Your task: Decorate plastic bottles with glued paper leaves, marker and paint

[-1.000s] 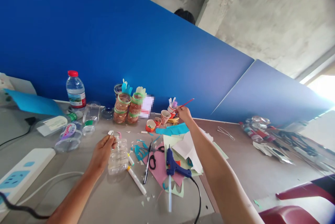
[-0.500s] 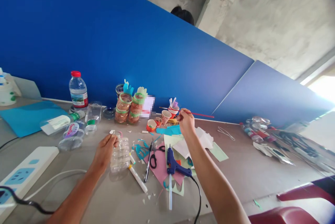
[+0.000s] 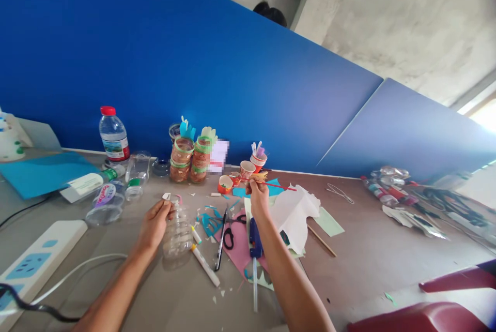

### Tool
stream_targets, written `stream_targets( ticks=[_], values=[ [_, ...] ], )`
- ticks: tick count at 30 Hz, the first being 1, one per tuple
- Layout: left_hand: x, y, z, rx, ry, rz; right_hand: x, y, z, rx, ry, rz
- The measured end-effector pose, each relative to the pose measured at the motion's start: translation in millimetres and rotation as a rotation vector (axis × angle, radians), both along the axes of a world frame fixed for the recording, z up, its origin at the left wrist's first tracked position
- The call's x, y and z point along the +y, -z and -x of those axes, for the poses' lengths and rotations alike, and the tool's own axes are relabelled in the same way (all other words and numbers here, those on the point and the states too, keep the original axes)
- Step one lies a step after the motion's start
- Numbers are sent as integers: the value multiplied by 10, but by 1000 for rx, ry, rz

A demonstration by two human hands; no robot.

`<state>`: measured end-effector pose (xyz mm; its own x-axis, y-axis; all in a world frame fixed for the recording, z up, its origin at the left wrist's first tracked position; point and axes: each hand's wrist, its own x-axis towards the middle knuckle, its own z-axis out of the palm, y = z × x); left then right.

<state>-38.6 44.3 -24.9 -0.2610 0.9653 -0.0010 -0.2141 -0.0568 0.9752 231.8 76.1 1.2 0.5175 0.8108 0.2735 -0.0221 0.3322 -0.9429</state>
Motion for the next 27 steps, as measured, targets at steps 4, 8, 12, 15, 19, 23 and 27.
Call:
stream_targets(
  ticks=[4, 8, 12, 15, 19, 23, 27],
  values=[
    [-21, 55, 17, -65, 35, 37, 34, 133, 16, -91, 1, 49],
    [-2, 99, 29, -73, 8, 55, 40, 210, -22, -176, 14, 82],
    [17, 105, 23, -53, 9, 60, 73, 276, -41, -222, 13, 113],
    [19, 117, 25, -51, 11, 44, 102, 320, -29, -254, 6, 140],
    [0, 102, 28, -23, 26, 53, 110, 343, -13, -293, 2, 167],
    [-17, 66, 18, -16, 25, 57, 102, 331, 1, -316, 2, 180],
    [-19, 76, 18, 1, 20, 36, 84, 307, 32, -340, -10, 194]
  ],
)
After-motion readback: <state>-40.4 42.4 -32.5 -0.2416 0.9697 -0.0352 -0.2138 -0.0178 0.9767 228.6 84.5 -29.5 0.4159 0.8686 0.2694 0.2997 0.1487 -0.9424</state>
